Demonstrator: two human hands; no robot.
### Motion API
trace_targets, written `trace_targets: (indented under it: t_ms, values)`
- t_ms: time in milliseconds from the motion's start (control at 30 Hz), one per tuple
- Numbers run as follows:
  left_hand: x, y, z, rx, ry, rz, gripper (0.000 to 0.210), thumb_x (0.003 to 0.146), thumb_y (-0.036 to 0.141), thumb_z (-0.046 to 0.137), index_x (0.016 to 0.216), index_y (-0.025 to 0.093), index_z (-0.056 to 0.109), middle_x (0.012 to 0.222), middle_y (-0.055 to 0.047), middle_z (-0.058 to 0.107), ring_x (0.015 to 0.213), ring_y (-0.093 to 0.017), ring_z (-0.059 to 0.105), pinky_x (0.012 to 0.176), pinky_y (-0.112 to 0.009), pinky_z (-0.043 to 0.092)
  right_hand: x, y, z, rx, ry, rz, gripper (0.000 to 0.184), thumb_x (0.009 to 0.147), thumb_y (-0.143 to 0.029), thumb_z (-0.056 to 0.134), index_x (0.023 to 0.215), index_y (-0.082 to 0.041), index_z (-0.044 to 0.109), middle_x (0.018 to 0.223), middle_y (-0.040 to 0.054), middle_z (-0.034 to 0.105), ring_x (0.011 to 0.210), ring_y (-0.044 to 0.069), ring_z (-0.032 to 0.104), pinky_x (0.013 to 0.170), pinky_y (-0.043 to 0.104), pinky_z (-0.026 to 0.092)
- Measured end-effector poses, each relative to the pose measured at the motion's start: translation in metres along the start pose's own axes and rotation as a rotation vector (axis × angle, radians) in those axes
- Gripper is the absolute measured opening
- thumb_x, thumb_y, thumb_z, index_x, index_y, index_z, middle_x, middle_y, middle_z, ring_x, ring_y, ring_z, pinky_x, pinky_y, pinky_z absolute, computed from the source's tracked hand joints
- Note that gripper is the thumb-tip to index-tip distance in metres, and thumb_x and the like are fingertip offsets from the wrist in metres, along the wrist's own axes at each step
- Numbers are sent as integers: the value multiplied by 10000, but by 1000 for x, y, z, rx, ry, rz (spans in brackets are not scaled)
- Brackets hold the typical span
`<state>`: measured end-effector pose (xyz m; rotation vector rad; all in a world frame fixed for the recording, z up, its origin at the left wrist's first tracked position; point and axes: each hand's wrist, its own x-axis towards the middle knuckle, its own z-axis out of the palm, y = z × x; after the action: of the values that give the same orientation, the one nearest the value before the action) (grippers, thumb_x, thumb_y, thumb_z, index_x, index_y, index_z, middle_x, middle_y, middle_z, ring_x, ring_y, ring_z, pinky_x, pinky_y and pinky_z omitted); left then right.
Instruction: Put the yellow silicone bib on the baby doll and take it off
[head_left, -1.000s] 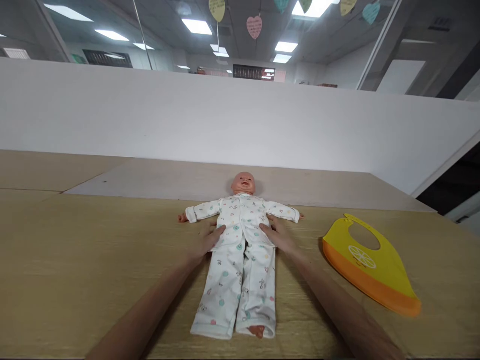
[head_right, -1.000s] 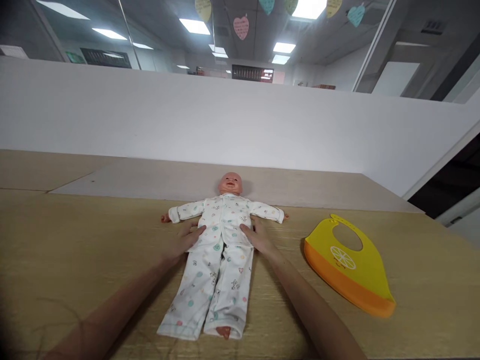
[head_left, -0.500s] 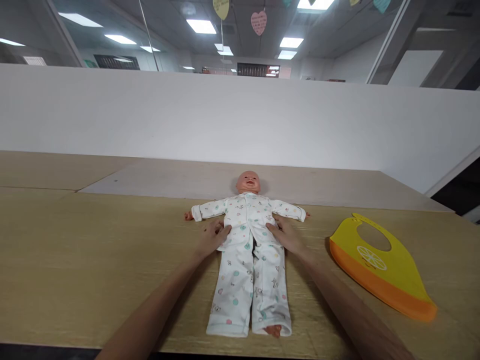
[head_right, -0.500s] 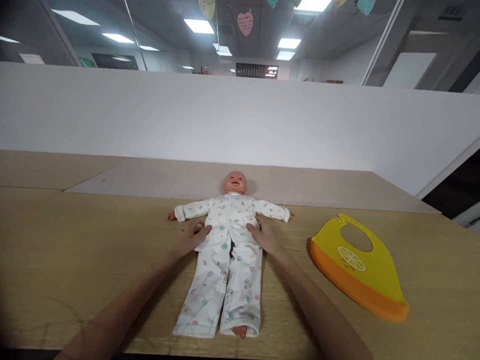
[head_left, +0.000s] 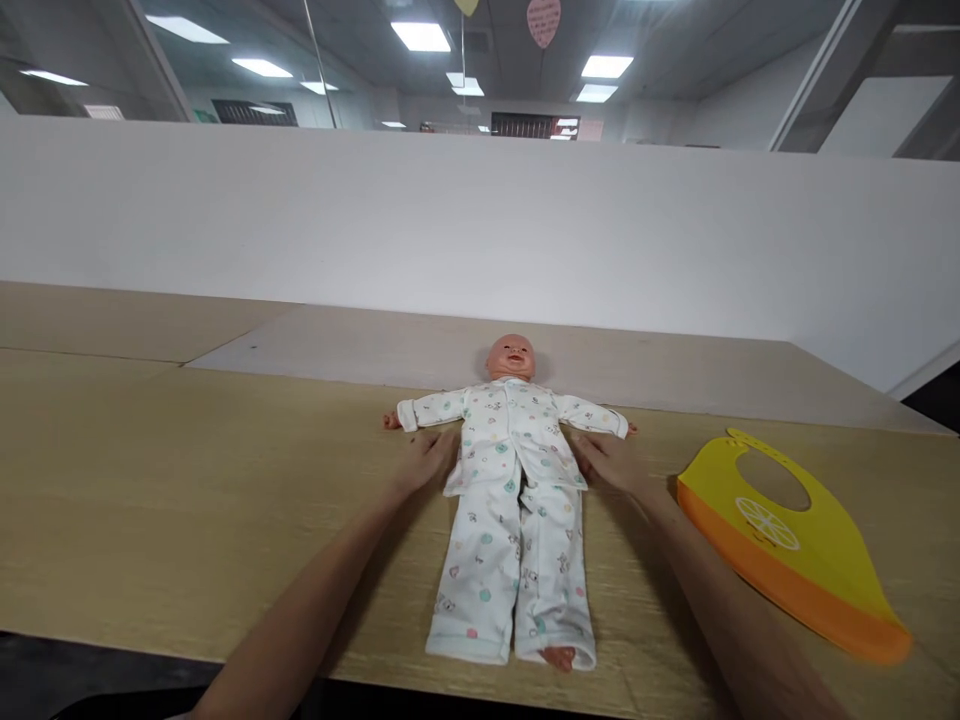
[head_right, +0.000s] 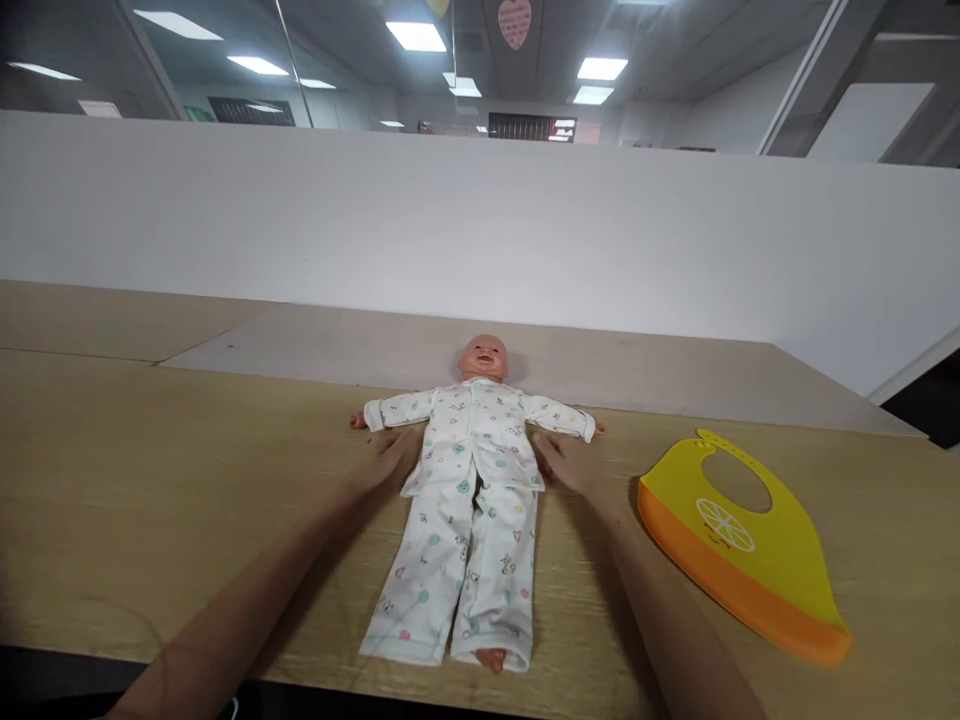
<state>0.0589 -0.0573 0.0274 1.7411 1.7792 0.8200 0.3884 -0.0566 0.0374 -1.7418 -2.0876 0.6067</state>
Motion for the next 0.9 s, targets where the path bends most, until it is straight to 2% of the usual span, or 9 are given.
trace_targets:
  t_ms: [100, 200, 400, 600, 700, 800, 900]
  values:
    - [11, -16, -15, 245, 97, -44, 321, 850, 402, 422, 669, 182, 571, 741, -81, 608, 777, -241, 591, 674, -318, 410, 7, 23, -4, -251, 219, 175, 465, 957, -416, 304, 866, -132, 660, 871, 122, 667, 817, 205, 615, 771, 312, 423]
    - [19, -31, -22, 397, 104, -85, 306, 869, 368, 423, 829, 160, 644, 901, -128, 659, 874, -289, 626, 708, -347, 439, 12, 41, -1, -351, 271, 255, 383, 943, -361, 355, 942, -133, 663, 963, 133, 655, 860, 218, 619, 724, 293, 407]
    - [20, -36, -17, 396, 179, 4, 322, 896, 296, 416, 1069, 134, 634, 1172, -131, 622, 1051, -283, 596, 796, -337, 453, 13, 51, 6, -304, 323, 193, 331, 929, -291, 378, 961, -127, 663, 992, 120, 651, 917, 196, 604, 780, 276, 405]
    - [28, -44, -16, 425, 176, -30, 278, 848, 304, 469, 1041, 192, 635, 1271, -94, 568, 1056, -258, 595, 758, -322, 461, 15, 53, 15, -283, 365, 109, 305, 899, -253, 424, 1010, -117, 673, 1068, 127, 635, 1020, 209, 576, 895, 295, 410]
    - [27, -44, -16, 469, 169, -14, 255, 844, 302, 461, 1005, 193, 626, 1225, -105, 590, 1011, -249, 606, 710, -312, 441, 17, 55, 24, -200, 362, 39, 283, 872, -243, 438, 983, -112, 662, 1031, 115, 648, 966, 205, 586, 869, 295, 426]
    - [20, -35, -13, 508, 105, 30, 198, 837, 289, 446, 864, 181, 610, 979, -94, 671, 876, -230, 621, 649, -296, 397, 16, 54, 31, -81, 376, 24, 264, 863, -265, 429, 934, -116, 634, 907, 98, 655, 819, 191, 591, 762, 292, 442]
    - [11, -24, -5, 491, 39, 106, 188, 823, 312, 456, 754, 189, 581, 811, -60, 676, 774, -208, 602, 610, -286, 349, 8, 35, 29, 47, 472, -23, 254, 871, -318, 430, 870, -137, 608, 760, 65, 628, 697, 172, 565, 667, 281, 432]
